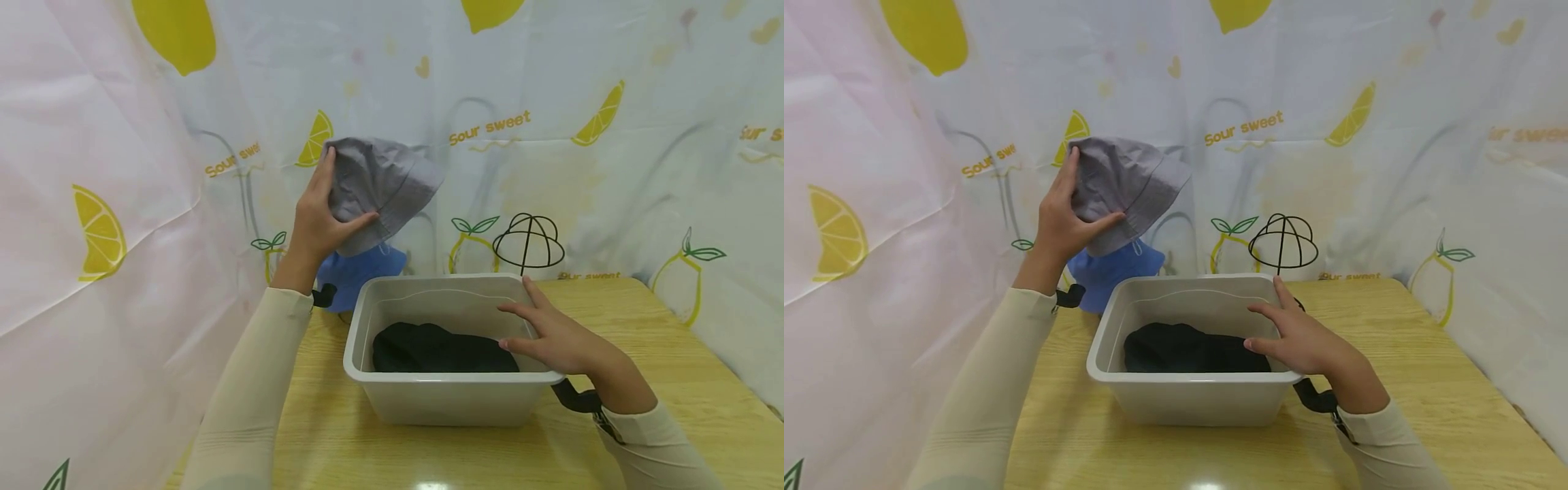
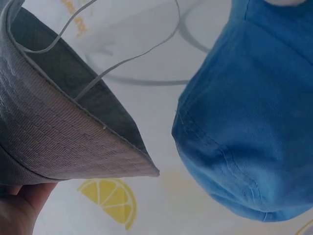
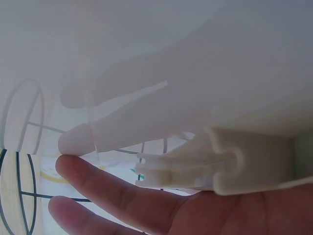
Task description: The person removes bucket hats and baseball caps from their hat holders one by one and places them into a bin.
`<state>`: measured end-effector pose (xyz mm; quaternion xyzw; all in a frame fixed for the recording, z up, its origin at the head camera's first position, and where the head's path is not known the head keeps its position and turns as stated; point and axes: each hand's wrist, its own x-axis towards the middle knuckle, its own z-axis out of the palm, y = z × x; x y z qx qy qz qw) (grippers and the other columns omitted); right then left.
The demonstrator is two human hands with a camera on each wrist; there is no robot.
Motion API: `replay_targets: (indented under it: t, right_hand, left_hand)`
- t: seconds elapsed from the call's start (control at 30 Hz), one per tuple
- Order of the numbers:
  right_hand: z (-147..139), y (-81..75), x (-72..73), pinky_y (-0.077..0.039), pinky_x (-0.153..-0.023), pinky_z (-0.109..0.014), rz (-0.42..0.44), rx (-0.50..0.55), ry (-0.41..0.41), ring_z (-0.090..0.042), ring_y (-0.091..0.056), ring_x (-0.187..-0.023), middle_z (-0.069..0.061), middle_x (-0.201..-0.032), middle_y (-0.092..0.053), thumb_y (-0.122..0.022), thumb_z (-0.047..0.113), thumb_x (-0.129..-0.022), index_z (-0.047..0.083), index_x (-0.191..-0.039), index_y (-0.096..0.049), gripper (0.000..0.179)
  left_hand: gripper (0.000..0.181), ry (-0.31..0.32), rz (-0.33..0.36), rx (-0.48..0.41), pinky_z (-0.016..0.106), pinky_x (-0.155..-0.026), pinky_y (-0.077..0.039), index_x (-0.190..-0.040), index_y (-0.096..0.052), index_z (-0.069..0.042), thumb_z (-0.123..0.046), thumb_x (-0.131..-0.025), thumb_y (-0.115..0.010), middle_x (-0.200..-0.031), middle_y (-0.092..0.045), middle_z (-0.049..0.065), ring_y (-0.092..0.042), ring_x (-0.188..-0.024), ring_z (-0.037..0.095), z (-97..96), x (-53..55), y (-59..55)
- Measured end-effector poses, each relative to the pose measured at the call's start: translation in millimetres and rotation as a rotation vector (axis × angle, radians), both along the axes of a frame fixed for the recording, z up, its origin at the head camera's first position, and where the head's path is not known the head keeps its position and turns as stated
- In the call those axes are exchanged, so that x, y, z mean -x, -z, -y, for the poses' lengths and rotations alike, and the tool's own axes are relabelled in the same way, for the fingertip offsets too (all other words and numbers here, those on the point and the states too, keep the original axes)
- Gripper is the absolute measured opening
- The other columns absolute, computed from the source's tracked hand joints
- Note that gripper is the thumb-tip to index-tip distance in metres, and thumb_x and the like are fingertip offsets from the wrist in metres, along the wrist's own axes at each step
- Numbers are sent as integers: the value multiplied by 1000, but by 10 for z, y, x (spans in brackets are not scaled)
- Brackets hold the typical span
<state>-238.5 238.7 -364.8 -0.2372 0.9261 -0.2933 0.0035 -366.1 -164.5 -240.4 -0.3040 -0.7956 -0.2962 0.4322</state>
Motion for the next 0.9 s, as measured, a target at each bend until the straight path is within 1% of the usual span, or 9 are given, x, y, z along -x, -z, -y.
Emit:
replay_targets:
  t: [0.17,0.33,0.43,0.67,0.8,0.9]
  right_hand:
    - [2,-1,4,-29,-111,-76,-6,-7,3,-58,-11,-153,-21,-172,14,-65,54,-99,14,-154,-48,70]
    - [6,-6,-2,-28,-111,-76,-6,-2,3,-58,-11,-153,-21,-172,14,-65,53,-99,13,-154,-48,71]
    - [8,-7,-4,-28,-111,-76,-8,-4,2,-58,-11,-153,-22,-172,14,-65,53,-99,13,-154,-48,71]
    - [14,-10,-1,-29,-111,-76,-15,-8,1,-58,-12,-153,-22,-172,13,-65,53,-99,13,-154,-49,70]
    - [15,-13,0,-29,-111,-76,-15,-7,3,-58,-12,-153,-22,-172,14,-65,53,-98,14,-154,-49,70]
    - [12,-13,-1,-30,-111,-76,-12,-8,6,-58,-12,-153,-21,-172,14,-65,54,-98,14,-154,-49,70]
  left_hand:
    - [121,13,-44,-14,35,-125,-30,-166,-24,-15,-40,-72,-96,-171,-24,-3,-26,-157,12,-6,-49,37]
    - [121,45,-73,-22,36,-125,-31,-165,-26,-12,-35,-70,-98,-170,-27,1,-29,-156,16,-27,-101,55]
    - [121,69,-69,-32,36,-125,-32,-165,-26,-11,-32,-70,-98,-170,-28,2,-29,-156,16,-43,-129,60]
    - [121,129,-40,-67,34,-123,-33,-165,-28,-14,-26,-68,-100,-168,-30,-3,-33,-154,14,-86,-199,47]
    - [122,185,-25,-66,34,-122,-35,-164,-31,-13,-22,-64,-101,-167,-35,0,-36,-153,16,-133,-266,32]
    - [123,213,-6,-54,36,-122,-36,-164,-31,-14,-21,-63,-102,-167,-36,2,-38,-152,17,-165,-315,42]
